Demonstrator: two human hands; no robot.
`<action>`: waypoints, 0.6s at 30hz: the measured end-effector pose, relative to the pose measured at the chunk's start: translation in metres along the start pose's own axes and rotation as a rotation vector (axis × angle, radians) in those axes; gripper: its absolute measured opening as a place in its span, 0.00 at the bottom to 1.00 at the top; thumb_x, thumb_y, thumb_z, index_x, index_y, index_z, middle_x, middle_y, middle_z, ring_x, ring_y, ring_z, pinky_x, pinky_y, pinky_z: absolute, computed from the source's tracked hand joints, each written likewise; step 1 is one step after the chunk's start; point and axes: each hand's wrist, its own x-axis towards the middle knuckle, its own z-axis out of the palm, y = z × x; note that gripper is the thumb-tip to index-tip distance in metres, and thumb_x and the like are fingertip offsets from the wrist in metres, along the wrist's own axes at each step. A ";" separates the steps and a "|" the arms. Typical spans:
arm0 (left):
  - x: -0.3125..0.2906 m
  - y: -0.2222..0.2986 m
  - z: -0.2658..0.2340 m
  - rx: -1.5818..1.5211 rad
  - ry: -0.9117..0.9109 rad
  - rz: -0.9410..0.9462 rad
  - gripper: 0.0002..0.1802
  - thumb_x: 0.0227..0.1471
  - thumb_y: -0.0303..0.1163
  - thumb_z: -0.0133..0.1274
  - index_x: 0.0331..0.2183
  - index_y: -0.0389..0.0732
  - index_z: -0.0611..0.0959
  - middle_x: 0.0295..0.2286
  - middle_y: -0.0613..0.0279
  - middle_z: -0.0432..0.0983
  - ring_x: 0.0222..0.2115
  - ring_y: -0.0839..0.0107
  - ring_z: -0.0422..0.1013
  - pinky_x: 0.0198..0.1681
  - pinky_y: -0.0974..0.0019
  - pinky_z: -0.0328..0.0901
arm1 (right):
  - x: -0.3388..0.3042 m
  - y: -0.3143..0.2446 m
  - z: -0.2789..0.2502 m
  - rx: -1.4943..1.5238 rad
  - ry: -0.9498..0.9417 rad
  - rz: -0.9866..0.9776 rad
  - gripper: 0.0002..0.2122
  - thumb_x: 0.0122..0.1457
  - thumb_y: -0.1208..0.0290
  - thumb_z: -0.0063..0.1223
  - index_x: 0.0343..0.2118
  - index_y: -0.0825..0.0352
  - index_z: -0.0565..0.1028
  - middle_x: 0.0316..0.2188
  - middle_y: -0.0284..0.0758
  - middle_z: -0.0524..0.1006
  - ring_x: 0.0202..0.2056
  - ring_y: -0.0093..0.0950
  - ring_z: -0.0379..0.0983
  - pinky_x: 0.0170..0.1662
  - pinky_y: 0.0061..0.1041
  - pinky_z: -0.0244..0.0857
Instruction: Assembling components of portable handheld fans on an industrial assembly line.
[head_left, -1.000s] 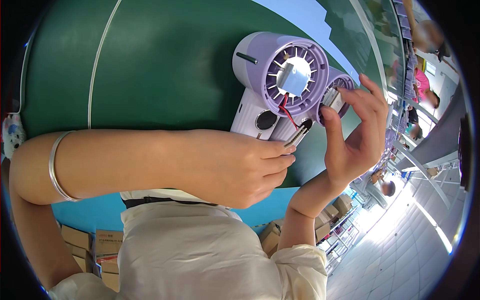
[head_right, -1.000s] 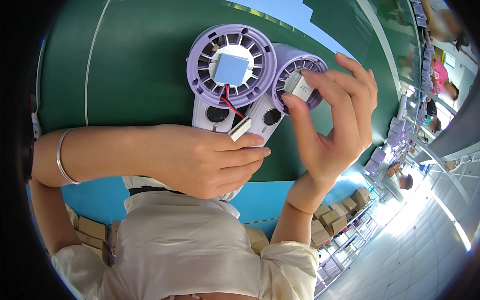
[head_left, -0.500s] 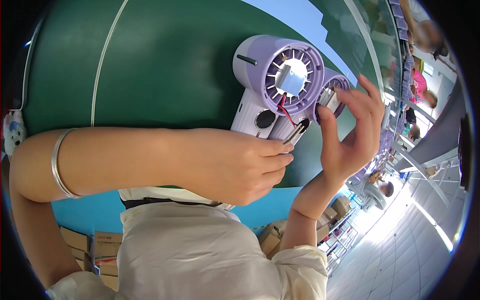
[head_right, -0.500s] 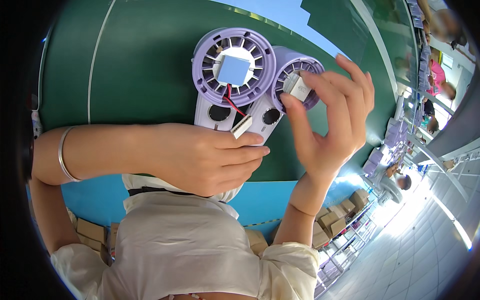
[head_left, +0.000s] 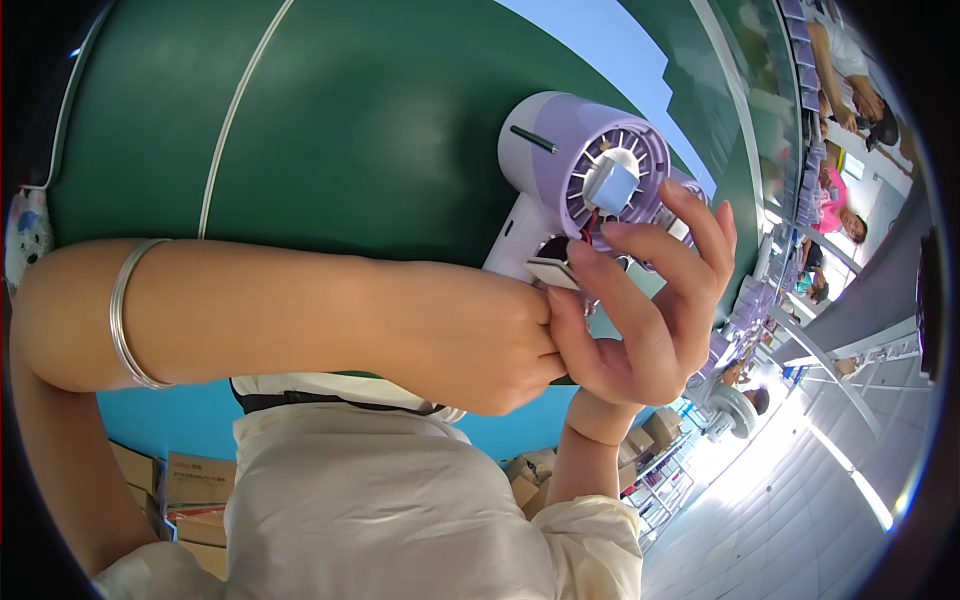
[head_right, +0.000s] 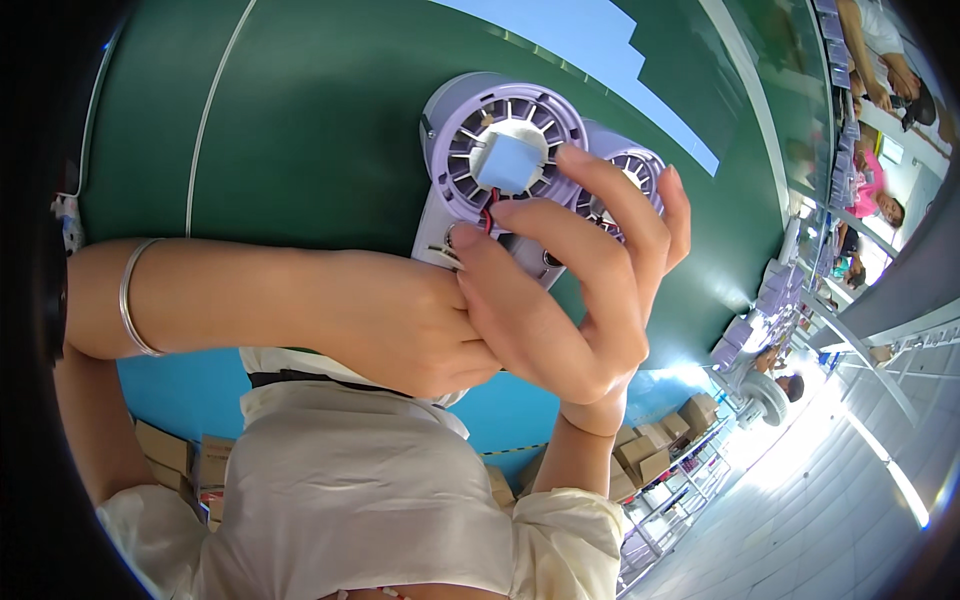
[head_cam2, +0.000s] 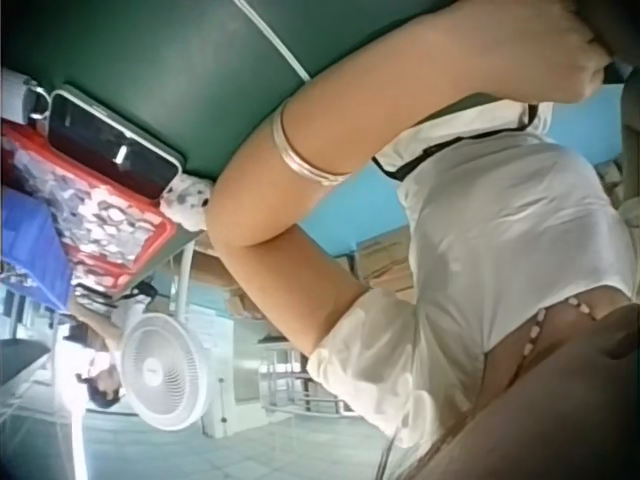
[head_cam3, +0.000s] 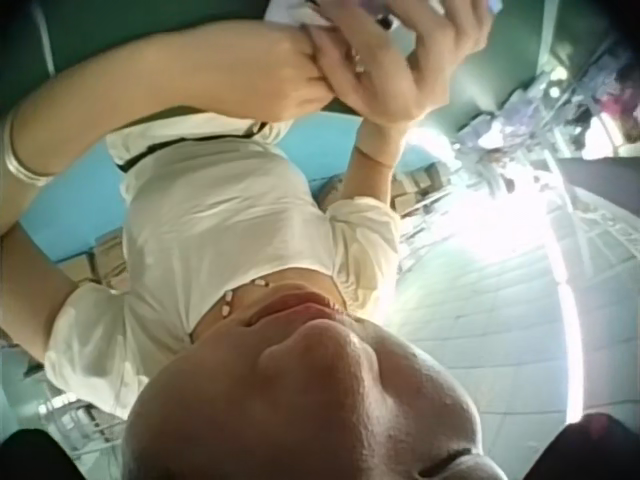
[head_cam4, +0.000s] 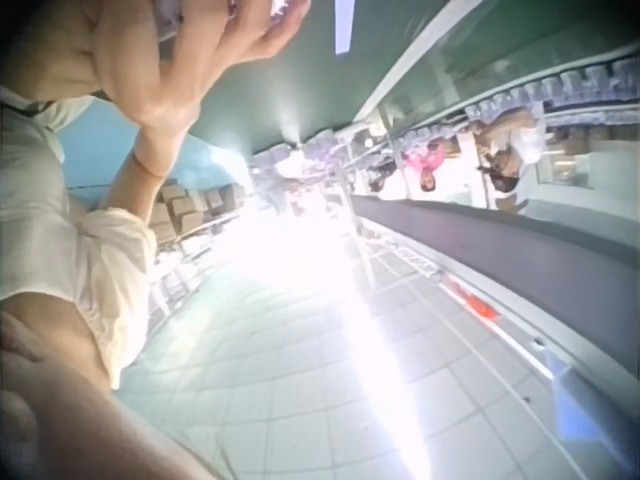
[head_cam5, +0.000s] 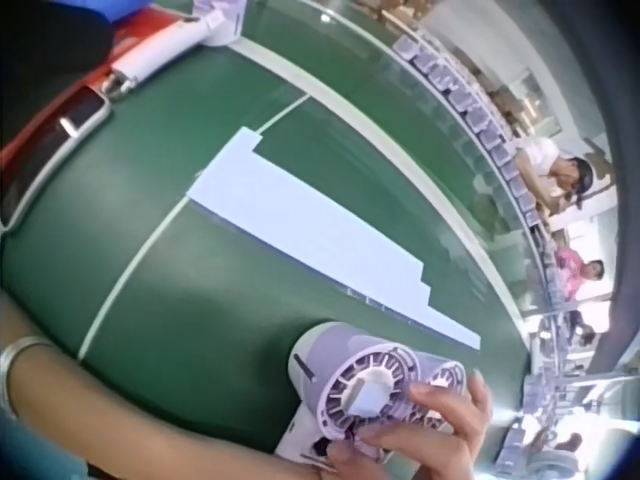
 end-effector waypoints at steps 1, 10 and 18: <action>0.000 -0.001 0.000 0.032 0.049 0.002 0.07 0.45 0.35 0.52 0.21 0.45 0.78 0.26 0.69 0.77 0.31 0.74 0.73 0.37 0.73 0.66 | -0.001 0.001 -0.001 -0.006 -0.010 0.002 0.14 0.35 0.70 0.68 0.30 0.60 0.82 0.36 0.35 0.79 0.49 0.47 0.74 0.60 0.57 0.55; -0.005 0.002 -0.002 0.034 -0.010 -0.017 0.07 0.46 0.35 0.52 0.21 0.45 0.79 0.28 0.68 0.78 0.32 0.74 0.73 0.37 0.72 0.67 | 0.002 0.000 0.000 0.054 -0.079 0.007 0.12 0.33 0.77 0.60 0.26 0.62 0.81 0.32 0.36 0.79 0.47 0.46 0.74 0.59 0.56 0.57; -0.002 0.002 0.002 -0.025 0.055 -0.012 0.07 0.43 0.33 0.53 0.20 0.43 0.81 0.28 0.67 0.78 0.34 0.72 0.72 0.41 0.70 0.65 | 0.001 0.006 0.000 0.084 -0.044 0.038 0.11 0.30 0.81 0.58 0.23 0.65 0.77 0.33 0.39 0.78 0.45 0.47 0.76 0.57 0.55 0.60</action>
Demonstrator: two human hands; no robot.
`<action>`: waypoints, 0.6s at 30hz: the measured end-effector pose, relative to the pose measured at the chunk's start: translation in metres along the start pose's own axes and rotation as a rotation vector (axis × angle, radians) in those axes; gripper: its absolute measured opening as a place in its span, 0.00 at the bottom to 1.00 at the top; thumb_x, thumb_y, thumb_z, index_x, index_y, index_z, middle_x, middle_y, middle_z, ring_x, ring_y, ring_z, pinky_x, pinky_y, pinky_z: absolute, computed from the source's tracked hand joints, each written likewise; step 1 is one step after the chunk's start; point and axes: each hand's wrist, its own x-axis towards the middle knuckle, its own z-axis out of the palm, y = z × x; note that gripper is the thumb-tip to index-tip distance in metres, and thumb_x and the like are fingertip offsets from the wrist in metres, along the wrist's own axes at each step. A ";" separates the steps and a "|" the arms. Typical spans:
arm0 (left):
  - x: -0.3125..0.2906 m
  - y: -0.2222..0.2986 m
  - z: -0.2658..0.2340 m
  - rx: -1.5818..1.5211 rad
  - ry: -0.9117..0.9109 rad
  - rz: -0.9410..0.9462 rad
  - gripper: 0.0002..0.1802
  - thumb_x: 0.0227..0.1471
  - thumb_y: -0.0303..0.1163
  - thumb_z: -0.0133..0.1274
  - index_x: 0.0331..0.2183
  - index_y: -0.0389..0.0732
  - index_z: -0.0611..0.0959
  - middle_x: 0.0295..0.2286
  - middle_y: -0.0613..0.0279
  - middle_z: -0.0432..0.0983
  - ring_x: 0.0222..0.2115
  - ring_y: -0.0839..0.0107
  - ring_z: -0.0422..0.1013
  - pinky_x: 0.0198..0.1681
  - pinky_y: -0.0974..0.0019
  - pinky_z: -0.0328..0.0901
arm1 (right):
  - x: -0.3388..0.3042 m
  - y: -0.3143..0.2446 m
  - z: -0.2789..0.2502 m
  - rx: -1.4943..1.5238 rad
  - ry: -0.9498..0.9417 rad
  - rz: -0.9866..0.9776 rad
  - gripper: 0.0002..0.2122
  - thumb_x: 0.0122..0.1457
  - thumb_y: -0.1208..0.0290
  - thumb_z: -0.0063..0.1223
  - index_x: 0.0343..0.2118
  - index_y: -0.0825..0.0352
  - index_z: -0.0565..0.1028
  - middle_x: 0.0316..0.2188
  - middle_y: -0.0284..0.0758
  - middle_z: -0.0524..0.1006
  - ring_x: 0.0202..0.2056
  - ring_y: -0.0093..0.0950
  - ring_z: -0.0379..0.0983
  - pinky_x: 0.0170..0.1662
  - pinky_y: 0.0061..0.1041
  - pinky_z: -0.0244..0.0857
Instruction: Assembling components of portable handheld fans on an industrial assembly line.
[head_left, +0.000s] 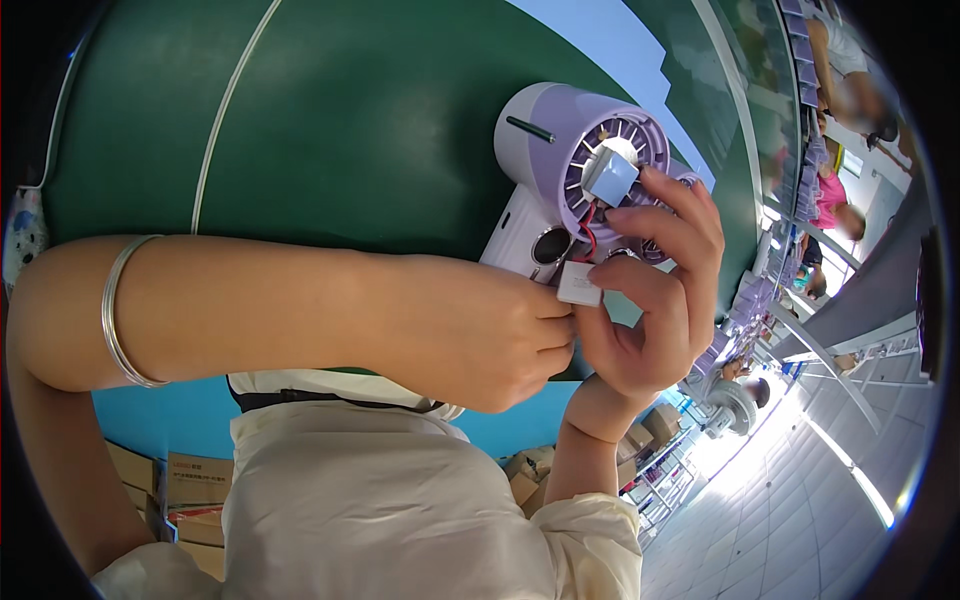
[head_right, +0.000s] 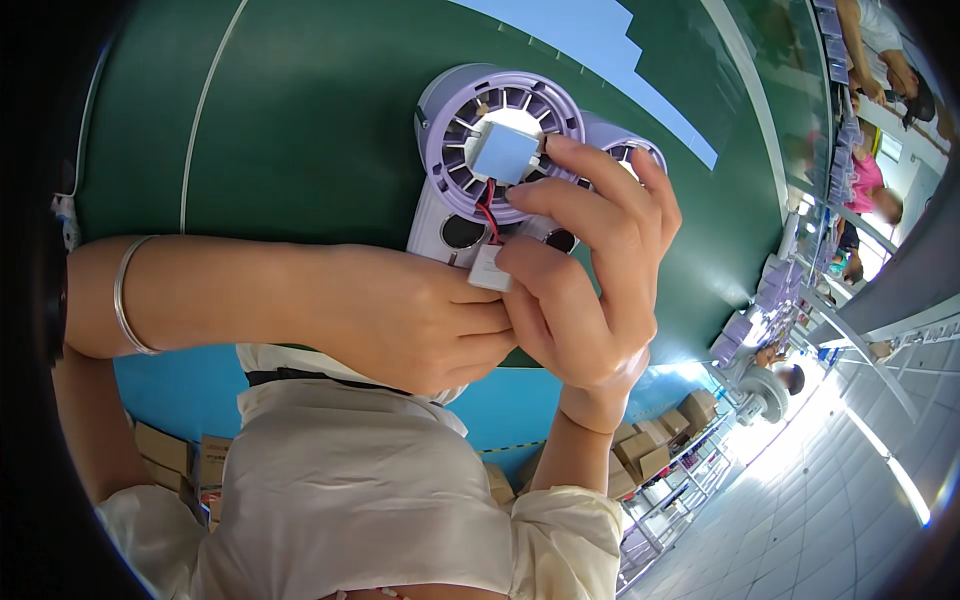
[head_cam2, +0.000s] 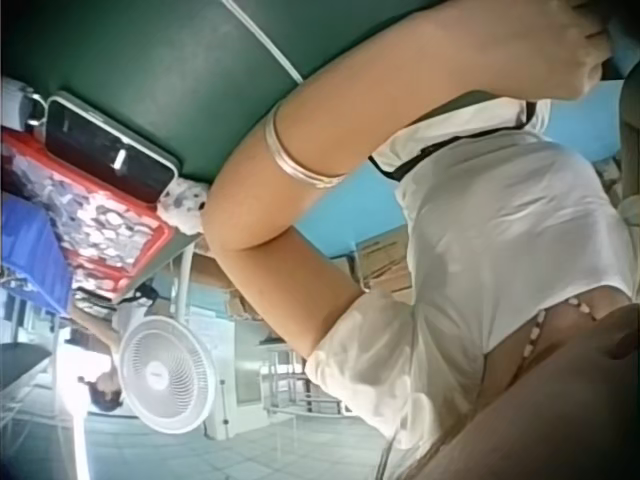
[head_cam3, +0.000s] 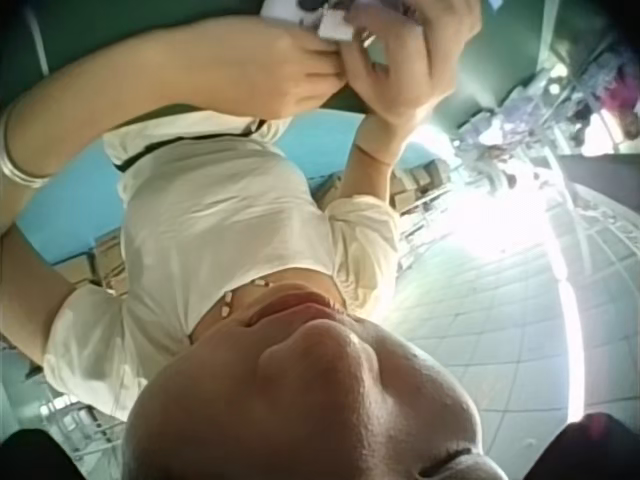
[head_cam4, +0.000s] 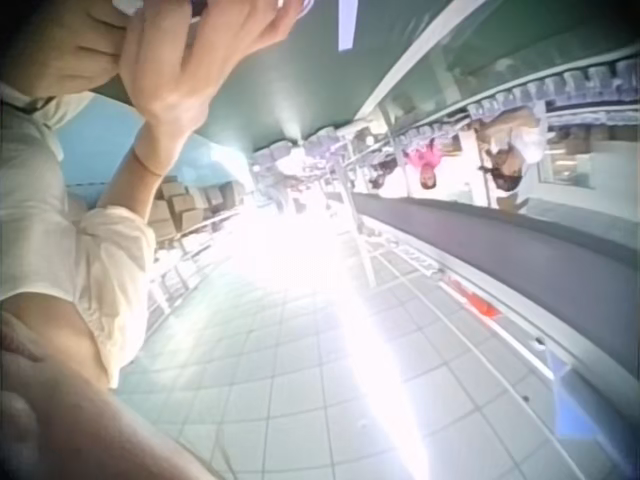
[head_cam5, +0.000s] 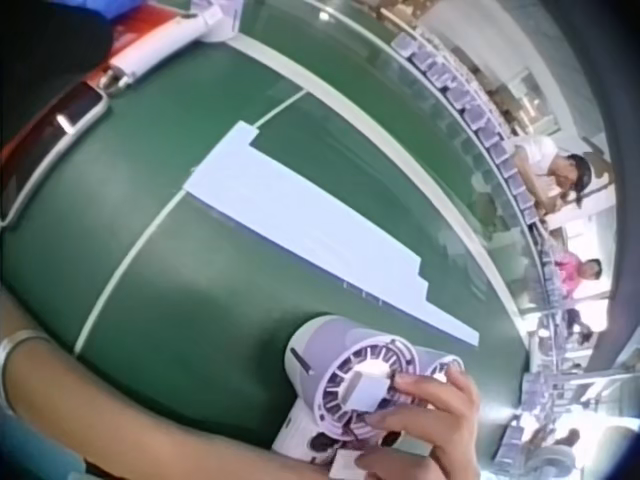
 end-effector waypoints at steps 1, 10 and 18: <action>-0.001 0.000 0.000 -0.015 -0.002 -0.010 0.06 0.43 0.33 0.53 0.21 0.43 0.82 0.28 0.67 0.78 0.34 0.71 0.72 0.42 0.70 0.65 | 0.001 -0.002 0.003 -0.005 0.027 0.022 0.10 0.31 0.79 0.61 0.22 0.63 0.77 0.33 0.36 0.78 0.45 0.44 0.76 0.57 0.53 0.59; -0.001 0.000 -0.004 0.062 -0.082 0.023 0.09 0.45 0.36 0.52 0.24 0.42 0.81 0.32 0.65 0.78 0.37 0.68 0.74 0.46 0.68 0.68 | -0.002 -0.007 0.006 0.010 0.056 0.030 0.10 0.33 0.71 0.63 0.24 0.56 0.82 0.30 0.29 0.76 0.41 0.34 0.75 0.56 0.48 0.59; -0.001 0.000 0.001 0.048 -0.059 0.007 0.08 0.43 0.36 0.52 0.23 0.43 0.81 0.30 0.67 0.78 0.36 0.70 0.74 0.47 0.68 0.67 | -0.001 -0.007 0.005 -0.005 0.011 0.021 0.14 0.32 0.79 0.67 0.28 0.60 0.84 0.28 0.34 0.75 0.39 0.38 0.74 0.56 0.51 0.62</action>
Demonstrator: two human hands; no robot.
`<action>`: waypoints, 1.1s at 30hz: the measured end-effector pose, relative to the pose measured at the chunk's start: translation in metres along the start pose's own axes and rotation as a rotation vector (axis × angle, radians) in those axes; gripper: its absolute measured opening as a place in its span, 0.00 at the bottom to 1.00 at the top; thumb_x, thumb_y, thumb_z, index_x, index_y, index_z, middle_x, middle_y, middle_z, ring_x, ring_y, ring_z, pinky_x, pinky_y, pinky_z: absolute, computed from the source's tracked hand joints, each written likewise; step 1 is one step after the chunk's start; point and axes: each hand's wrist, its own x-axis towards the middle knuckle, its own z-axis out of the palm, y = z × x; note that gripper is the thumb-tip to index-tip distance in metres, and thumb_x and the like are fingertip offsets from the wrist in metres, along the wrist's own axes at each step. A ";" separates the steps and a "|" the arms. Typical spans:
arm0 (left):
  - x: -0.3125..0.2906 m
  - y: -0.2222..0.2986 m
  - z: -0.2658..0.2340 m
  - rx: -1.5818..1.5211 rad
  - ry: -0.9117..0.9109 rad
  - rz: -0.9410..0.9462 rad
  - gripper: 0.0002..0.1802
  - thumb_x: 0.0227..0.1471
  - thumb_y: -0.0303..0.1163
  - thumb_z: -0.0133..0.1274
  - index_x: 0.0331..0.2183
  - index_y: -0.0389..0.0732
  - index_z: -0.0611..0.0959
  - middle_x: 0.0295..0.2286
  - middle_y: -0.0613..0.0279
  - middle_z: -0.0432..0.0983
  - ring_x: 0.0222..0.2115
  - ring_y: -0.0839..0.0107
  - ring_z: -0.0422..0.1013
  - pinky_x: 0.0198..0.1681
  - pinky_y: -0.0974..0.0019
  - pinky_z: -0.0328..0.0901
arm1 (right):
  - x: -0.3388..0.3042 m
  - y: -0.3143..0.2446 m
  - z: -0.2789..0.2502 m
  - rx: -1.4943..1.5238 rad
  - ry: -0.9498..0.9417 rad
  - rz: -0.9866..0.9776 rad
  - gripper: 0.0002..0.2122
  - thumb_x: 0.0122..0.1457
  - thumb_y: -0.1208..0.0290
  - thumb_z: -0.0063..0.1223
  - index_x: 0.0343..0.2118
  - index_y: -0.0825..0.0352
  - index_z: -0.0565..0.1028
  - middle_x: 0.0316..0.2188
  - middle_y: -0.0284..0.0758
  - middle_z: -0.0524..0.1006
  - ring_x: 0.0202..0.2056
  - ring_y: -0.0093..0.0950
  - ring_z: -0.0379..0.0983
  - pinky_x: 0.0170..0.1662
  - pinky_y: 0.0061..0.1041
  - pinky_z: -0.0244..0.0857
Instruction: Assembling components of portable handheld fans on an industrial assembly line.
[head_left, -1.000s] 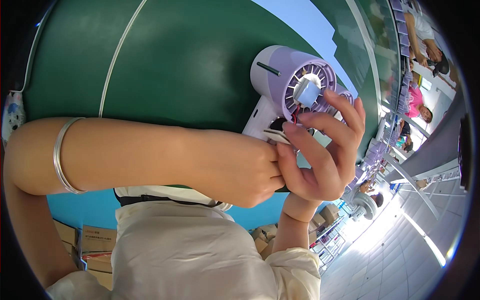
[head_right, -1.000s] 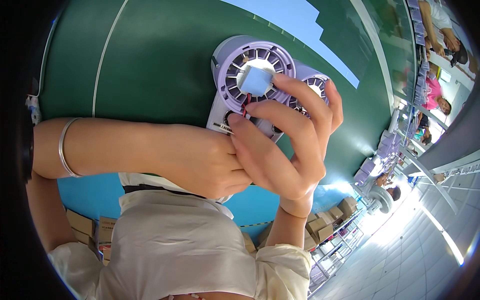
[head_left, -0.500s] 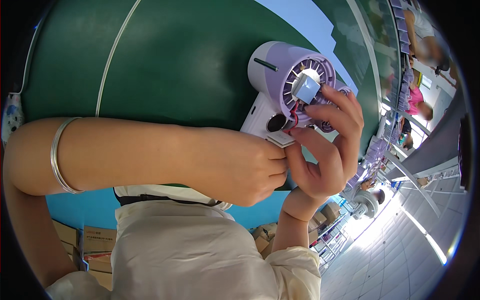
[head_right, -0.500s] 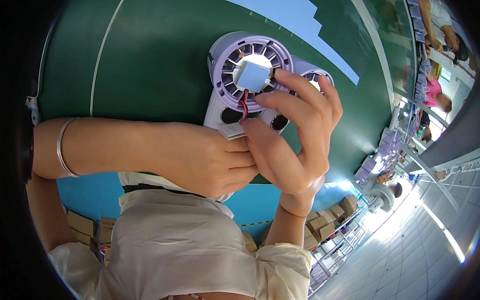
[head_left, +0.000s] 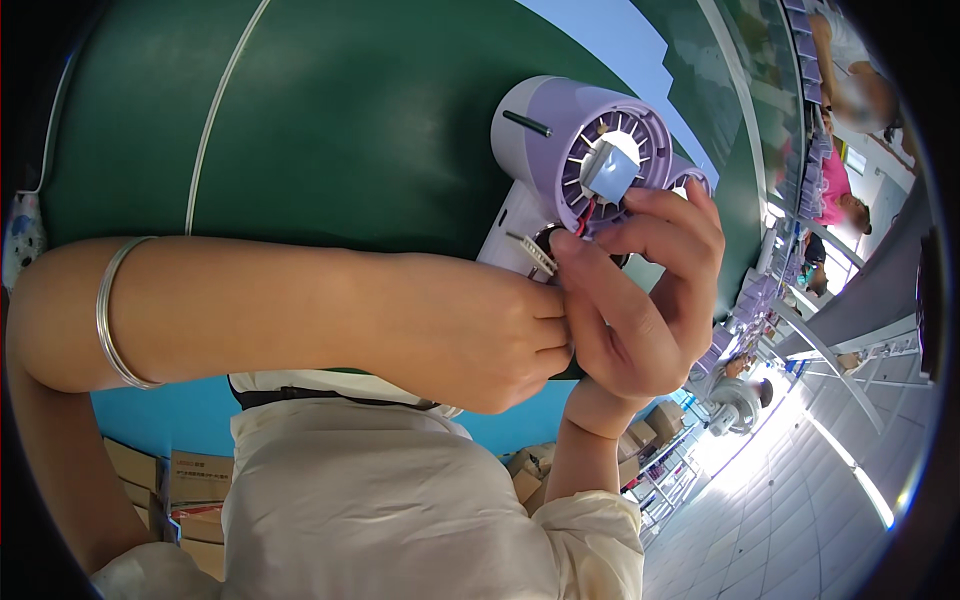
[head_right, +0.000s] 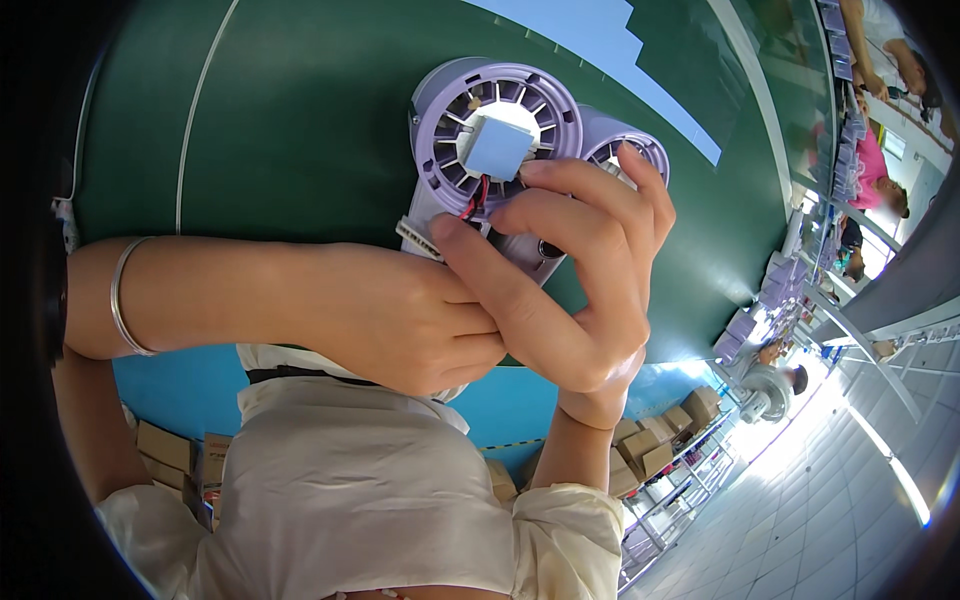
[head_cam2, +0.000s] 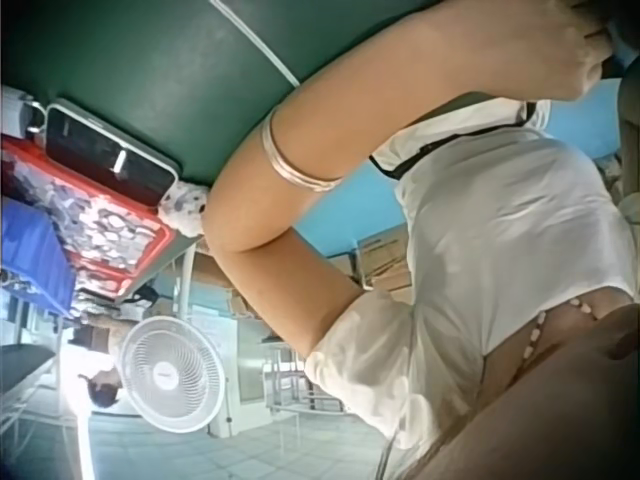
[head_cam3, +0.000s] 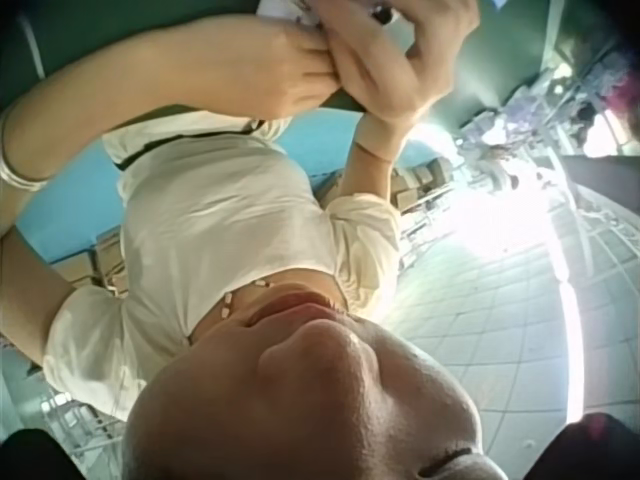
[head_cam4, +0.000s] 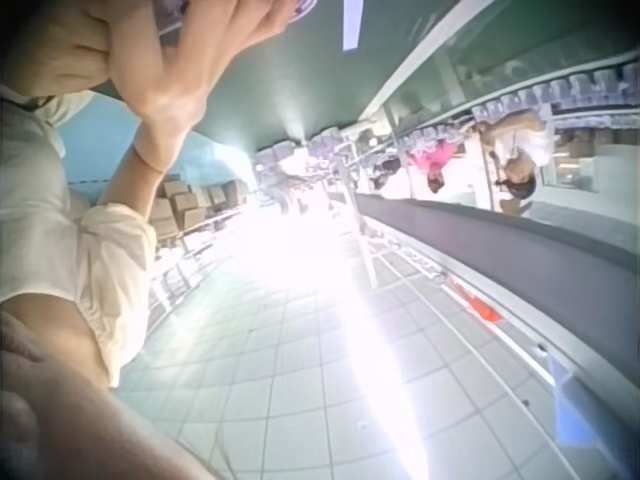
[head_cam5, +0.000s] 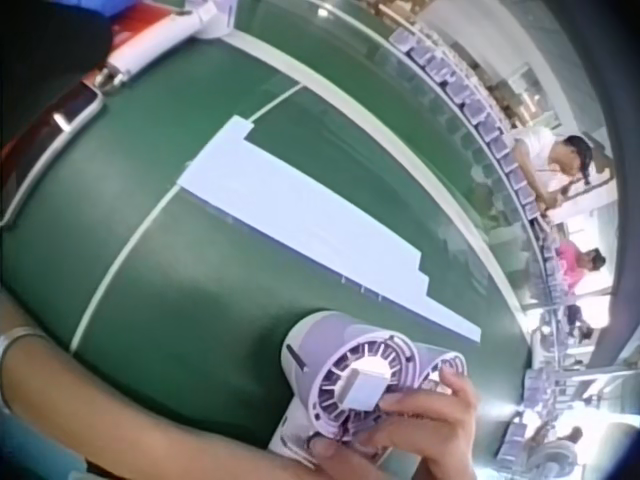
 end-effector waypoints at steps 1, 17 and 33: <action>0.000 0.000 0.000 -0.008 -0.008 -0.005 0.08 0.43 0.36 0.52 0.23 0.43 0.81 0.31 0.67 0.78 0.36 0.70 0.74 0.47 0.67 0.67 | 0.001 -0.002 -0.001 -0.009 -0.007 0.007 0.15 0.32 0.79 0.67 0.29 0.60 0.84 0.28 0.34 0.75 0.39 0.37 0.74 0.56 0.51 0.62; 0.001 -0.003 -0.003 -0.069 0.052 -0.010 0.09 0.43 0.33 0.53 0.24 0.38 0.84 0.29 0.61 0.80 0.35 0.66 0.74 0.52 0.63 0.65 | -0.008 0.008 0.006 0.262 0.216 0.062 0.14 0.44 0.84 0.62 0.36 0.67 0.76 0.28 0.35 0.79 0.38 0.38 0.77 0.55 0.48 0.64; 0.000 0.000 0.002 -0.045 0.071 -0.035 0.13 0.45 0.34 0.53 0.29 0.36 0.86 0.36 0.56 0.81 0.43 0.61 0.75 0.58 0.60 0.63 | -0.011 0.009 0.008 0.263 0.289 0.106 0.10 0.52 0.85 0.55 0.38 0.70 0.73 0.31 0.44 0.82 0.42 0.39 0.75 0.59 0.50 0.59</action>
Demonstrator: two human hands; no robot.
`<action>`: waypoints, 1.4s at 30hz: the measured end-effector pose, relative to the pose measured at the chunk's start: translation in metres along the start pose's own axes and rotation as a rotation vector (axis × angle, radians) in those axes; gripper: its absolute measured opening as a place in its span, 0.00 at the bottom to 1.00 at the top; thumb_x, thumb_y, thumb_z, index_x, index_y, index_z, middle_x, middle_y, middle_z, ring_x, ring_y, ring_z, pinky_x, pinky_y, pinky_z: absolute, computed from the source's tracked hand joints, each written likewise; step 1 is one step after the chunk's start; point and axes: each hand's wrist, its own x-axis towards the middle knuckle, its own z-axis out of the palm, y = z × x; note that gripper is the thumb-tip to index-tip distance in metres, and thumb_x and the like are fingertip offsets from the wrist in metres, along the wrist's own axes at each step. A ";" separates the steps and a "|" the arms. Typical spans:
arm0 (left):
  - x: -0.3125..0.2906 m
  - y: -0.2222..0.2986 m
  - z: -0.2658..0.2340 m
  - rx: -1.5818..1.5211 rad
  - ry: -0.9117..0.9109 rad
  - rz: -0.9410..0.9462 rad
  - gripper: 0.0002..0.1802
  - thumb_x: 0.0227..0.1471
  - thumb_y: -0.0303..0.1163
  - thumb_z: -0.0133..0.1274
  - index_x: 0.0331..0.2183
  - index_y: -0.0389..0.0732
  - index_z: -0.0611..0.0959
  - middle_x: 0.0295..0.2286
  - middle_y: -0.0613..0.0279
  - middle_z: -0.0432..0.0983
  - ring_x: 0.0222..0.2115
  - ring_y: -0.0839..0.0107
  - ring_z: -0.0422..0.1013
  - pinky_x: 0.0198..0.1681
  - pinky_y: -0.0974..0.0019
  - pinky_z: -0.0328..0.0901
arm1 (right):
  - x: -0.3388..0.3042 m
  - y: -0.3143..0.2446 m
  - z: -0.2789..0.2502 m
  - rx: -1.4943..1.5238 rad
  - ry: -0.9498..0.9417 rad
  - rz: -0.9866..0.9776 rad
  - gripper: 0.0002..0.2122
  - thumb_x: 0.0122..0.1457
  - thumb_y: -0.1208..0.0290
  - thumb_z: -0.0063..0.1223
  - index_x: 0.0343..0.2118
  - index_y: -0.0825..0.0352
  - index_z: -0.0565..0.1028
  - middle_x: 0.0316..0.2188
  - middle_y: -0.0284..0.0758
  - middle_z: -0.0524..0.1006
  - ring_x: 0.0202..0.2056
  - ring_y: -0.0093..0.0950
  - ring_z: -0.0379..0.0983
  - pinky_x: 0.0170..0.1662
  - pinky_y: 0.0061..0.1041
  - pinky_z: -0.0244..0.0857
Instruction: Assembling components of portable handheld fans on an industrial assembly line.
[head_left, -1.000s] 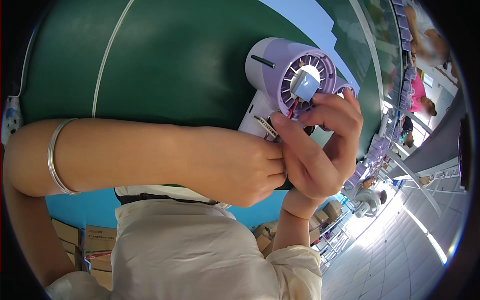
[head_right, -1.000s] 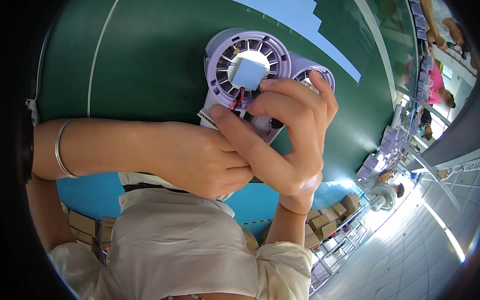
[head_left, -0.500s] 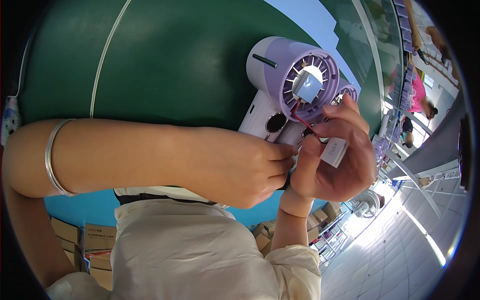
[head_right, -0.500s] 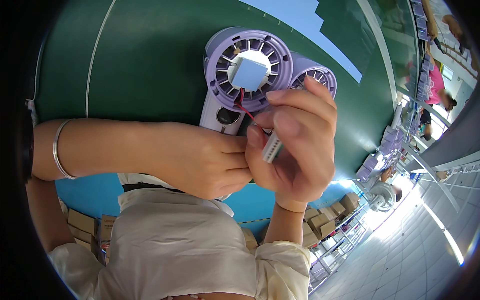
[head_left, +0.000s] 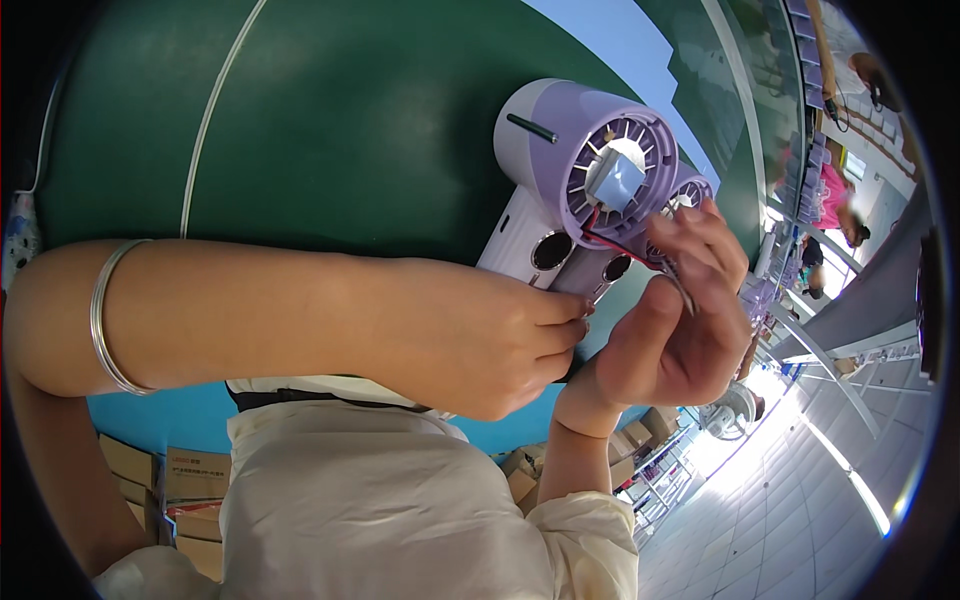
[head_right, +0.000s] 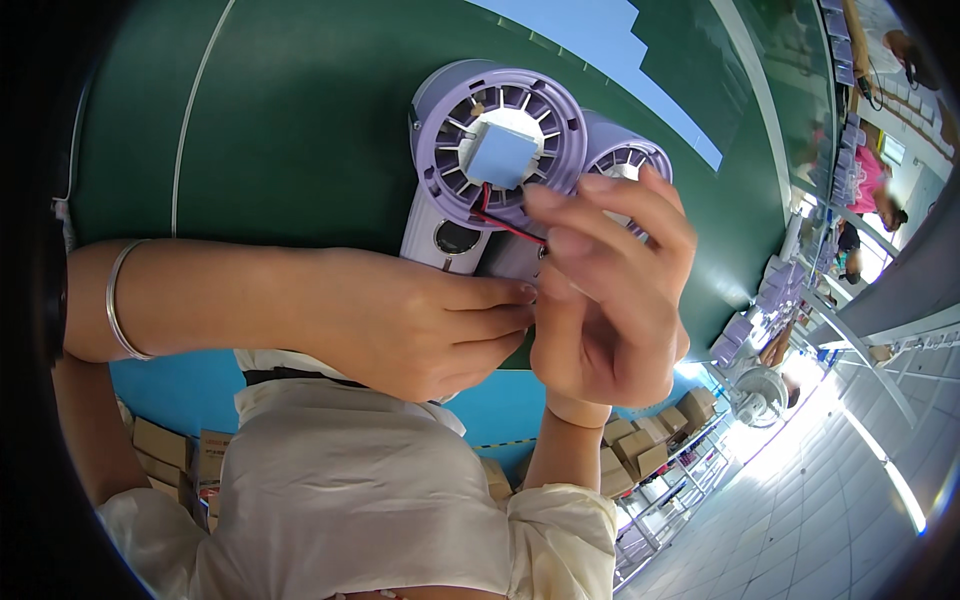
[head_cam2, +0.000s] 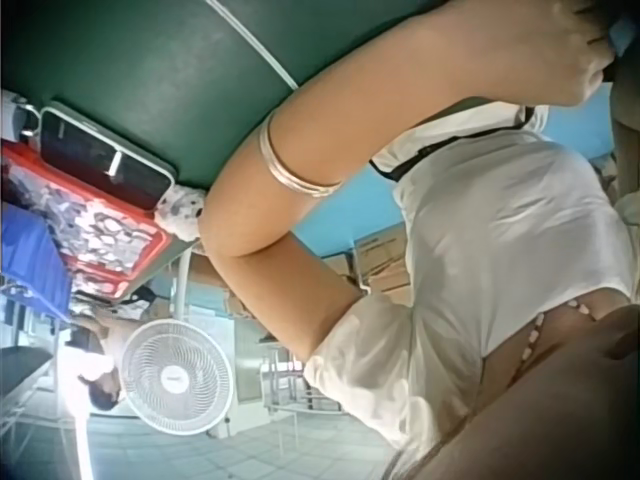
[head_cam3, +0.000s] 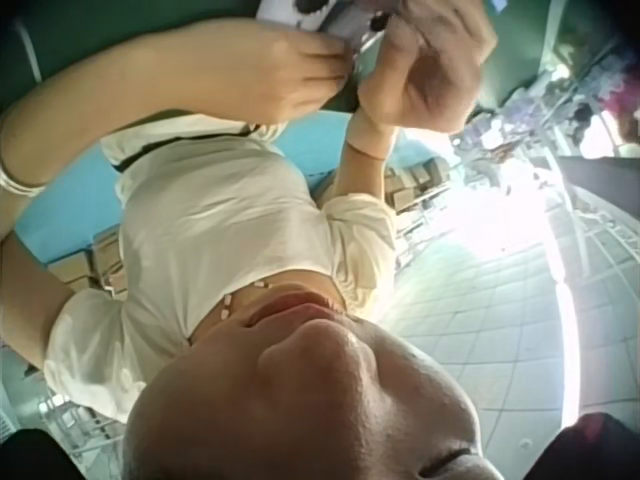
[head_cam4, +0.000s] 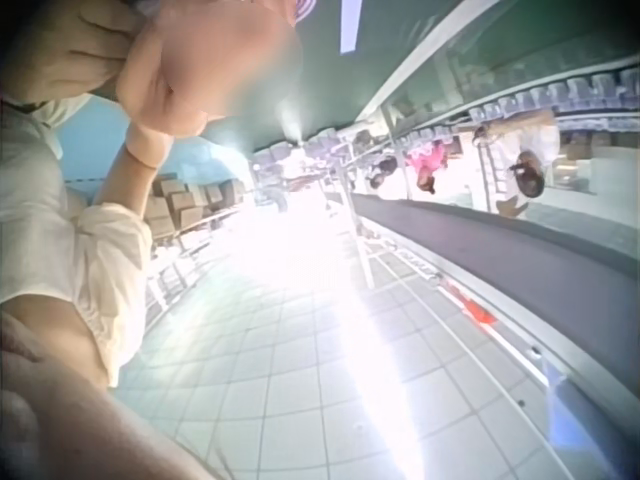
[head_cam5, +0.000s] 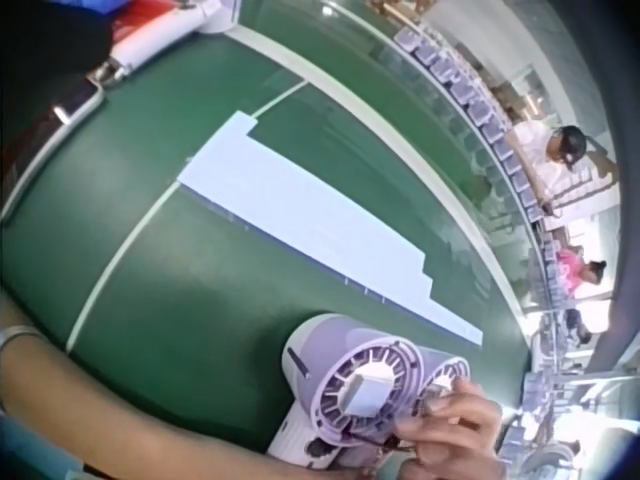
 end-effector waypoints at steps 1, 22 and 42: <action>0.000 -0.001 0.001 -0.005 0.015 0.001 0.13 0.45 0.35 0.53 0.29 0.36 0.86 0.37 0.55 0.81 0.43 0.61 0.75 0.58 0.60 0.63 | 0.003 0.000 0.001 -0.026 0.037 -0.028 0.10 0.48 0.84 0.59 0.34 0.69 0.75 0.32 0.43 0.82 0.40 0.39 0.75 0.56 0.49 0.63; 0.001 -0.001 -0.002 0.004 -0.070 0.036 0.17 0.47 0.38 0.50 0.33 0.36 0.85 0.42 0.53 0.80 0.47 0.60 0.74 0.60 0.58 0.63 | 0.004 -0.006 -0.004 0.276 0.110 0.258 0.16 0.45 0.80 0.68 0.37 0.68 0.73 0.23 0.40 0.81 0.37 0.37 0.78 0.61 0.49 0.55; 0.003 -0.001 -0.001 0.003 -0.050 0.033 0.15 0.45 0.37 0.50 0.30 0.36 0.84 0.40 0.53 0.80 0.46 0.60 0.75 0.59 0.59 0.64 | 0.015 -0.001 -0.021 -0.019 -0.120 -0.027 0.18 0.48 0.89 0.60 0.41 0.74 0.68 0.28 0.47 0.77 0.34 0.40 0.78 0.56 0.53 0.63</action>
